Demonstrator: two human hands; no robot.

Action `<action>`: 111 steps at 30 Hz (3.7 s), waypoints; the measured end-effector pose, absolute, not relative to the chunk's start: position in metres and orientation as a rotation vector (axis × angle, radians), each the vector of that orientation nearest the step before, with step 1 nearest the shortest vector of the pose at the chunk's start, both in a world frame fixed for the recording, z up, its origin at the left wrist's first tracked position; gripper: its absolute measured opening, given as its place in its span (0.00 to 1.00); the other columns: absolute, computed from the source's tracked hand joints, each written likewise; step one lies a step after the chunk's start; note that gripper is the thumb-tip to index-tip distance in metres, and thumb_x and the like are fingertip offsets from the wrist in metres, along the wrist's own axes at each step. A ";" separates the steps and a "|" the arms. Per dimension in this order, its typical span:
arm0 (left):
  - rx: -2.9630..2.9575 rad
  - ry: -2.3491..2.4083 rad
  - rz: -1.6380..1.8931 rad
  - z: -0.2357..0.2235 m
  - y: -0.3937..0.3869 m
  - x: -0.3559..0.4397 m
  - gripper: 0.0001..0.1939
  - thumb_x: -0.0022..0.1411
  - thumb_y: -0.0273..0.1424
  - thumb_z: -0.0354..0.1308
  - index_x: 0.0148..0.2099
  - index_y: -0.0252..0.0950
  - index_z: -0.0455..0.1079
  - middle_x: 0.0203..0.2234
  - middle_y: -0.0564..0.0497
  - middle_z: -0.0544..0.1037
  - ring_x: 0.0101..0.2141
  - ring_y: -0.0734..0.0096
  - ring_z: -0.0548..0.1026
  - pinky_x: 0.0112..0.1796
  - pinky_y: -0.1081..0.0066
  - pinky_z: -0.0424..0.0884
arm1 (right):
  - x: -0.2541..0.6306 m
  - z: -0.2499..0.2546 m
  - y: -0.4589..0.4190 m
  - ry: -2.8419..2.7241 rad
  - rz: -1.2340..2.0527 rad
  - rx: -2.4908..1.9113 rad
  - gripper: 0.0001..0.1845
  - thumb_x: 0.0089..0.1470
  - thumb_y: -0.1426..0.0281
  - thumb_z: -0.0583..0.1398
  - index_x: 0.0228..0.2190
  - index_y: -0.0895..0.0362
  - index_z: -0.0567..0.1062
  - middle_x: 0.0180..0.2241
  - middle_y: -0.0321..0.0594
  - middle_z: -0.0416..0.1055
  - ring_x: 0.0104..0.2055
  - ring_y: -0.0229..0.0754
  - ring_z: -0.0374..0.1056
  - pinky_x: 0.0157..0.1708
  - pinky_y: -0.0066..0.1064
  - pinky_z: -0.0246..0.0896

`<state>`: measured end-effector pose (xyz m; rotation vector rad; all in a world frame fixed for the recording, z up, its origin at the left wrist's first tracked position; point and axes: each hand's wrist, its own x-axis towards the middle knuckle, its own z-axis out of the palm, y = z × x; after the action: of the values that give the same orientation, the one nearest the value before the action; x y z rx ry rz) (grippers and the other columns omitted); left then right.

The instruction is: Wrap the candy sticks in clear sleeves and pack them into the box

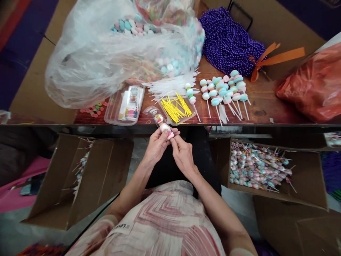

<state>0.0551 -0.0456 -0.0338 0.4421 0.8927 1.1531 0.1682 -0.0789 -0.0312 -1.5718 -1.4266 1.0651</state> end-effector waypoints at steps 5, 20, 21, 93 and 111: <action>0.435 0.930 1.226 -0.031 -0.031 0.038 0.23 0.50 0.46 0.72 0.41 0.35 0.74 0.40 0.41 0.83 0.43 0.56 0.82 0.44 0.63 0.76 | 0.177 -0.030 -0.084 -1.414 1.153 -1.581 0.19 0.63 0.58 0.55 0.25 0.55 0.68 0.20 0.30 0.57 0.23 0.33 0.53 0.25 0.28 0.47; 0.413 0.886 1.309 -0.040 -0.033 0.050 0.21 0.55 0.43 0.70 0.42 0.35 0.70 0.39 0.45 0.83 0.43 0.59 0.83 0.46 0.64 0.74 | 0.176 -0.031 -0.079 -0.729 1.859 -1.300 0.23 0.47 0.50 0.66 0.21 0.57 0.72 0.09 0.26 0.54 0.12 0.26 0.40 0.15 0.24 0.31; 0.414 0.885 1.294 -0.041 -0.035 0.051 0.21 0.55 0.44 0.70 0.42 0.35 0.70 0.39 0.45 0.83 0.42 0.59 0.83 0.46 0.64 0.75 | 0.175 -0.032 -0.077 -0.695 1.875 -1.293 0.23 0.45 0.50 0.66 0.21 0.58 0.72 0.09 0.25 0.54 0.12 0.26 0.39 0.15 0.24 0.31; 0.407 0.926 1.421 -0.023 -0.036 0.019 0.15 0.53 0.38 0.71 0.34 0.35 0.71 0.23 0.55 0.70 0.19 0.86 0.56 0.19 0.80 0.52 | 0.187 0.014 0.053 -2.119 0.146 -2.140 0.16 0.64 0.65 0.53 0.40 0.55 0.80 0.36 0.47 0.77 0.33 0.45 0.67 0.29 0.32 0.44; 0.507 0.970 1.416 -0.023 -0.022 0.041 0.14 0.56 0.32 0.64 0.35 0.40 0.58 0.23 0.59 0.67 0.19 0.84 0.53 0.22 0.79 0.47 | 0.202 0.016 0.032 -1.830 -0.155 -1.968 0.17 0.64 0.70 0.49 0.36 0.57 0.77 0.34 0.49 0.72 0.34 0.45 0.64 0.30 0.33 0.47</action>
<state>0.0414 -0.0215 -0.0235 0.5068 0.9703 1.4162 0.2018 0.0316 0.0158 -1.9683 -1.8298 -0.1550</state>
